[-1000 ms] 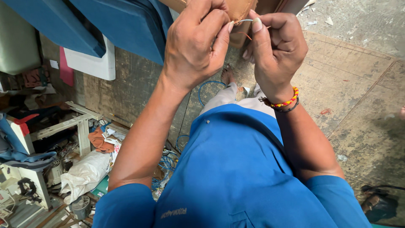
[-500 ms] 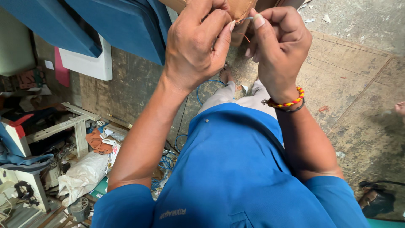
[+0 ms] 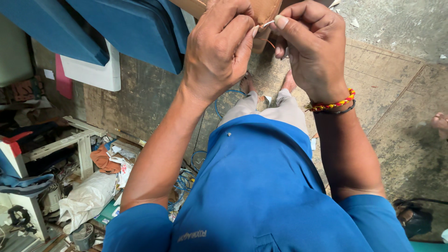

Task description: The person hand-sews the edge of a tan upholstered furniture piece using a needle and thread. They repeatedly insert the needle and pull the thread through the seam to secure the fabric.

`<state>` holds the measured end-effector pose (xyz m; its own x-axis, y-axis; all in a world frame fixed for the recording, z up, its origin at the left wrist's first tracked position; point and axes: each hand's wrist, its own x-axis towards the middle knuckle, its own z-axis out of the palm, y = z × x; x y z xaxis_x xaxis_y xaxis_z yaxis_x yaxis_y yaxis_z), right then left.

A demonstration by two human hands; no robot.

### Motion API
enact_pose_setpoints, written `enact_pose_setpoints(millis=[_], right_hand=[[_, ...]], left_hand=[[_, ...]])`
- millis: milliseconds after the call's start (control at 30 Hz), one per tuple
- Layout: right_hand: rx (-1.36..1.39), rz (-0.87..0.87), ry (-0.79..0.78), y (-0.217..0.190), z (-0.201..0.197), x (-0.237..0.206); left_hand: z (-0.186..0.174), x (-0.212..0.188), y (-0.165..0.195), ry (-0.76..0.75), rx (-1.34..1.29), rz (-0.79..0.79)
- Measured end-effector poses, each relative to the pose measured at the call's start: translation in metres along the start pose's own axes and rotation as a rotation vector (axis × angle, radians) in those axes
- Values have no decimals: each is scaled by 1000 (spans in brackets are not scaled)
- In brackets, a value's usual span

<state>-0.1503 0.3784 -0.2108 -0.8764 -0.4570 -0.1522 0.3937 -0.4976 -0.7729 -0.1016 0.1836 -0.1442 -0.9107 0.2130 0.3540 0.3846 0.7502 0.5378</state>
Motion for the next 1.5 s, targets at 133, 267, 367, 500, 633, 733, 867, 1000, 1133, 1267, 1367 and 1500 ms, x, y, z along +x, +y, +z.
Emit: enact_pose_setpoints(millis=[133,267,367,500,633,733,867,1000,1133,1267,1367,1500], right_hand=[[-37,-30,-29,0,-1,-1],[-62,-42,-53,-1,-2,0],[-98,-44,-79,-3,-5,0],[-133,-29,-90,-8,-7,-1],[-164,-30,-91,-9,-6,-3],[-219,-31,-71,-9,-4,-7],[-282,-101,-36,-17,-5,-20],[-352,-365,-8,-22,-3,-32],[-394,-546,172,-10,13,-19],[-477,-612,327,-15,22,-6],[-522,-575,306,-29,15,-11],[-325,-546,248,-48,3,-19]], left_hand=[[-2,0,-1,-1,-8,12],[-5,1,0,1,-9,24],[-6,2,2,-8,-18,24],[-4,3,6,-18,-36,-1],[-3,3,9,1,-26,58],[-2,2,10,-12,-27,42],[0,-1,11,-33,53,72],[0,0,9,-65,126,151],[2,7,8,-50,142,226],[6,20,13,-52,135,254],[11,28,19,-52,127,279],[22,34,33,-48,141,308]])
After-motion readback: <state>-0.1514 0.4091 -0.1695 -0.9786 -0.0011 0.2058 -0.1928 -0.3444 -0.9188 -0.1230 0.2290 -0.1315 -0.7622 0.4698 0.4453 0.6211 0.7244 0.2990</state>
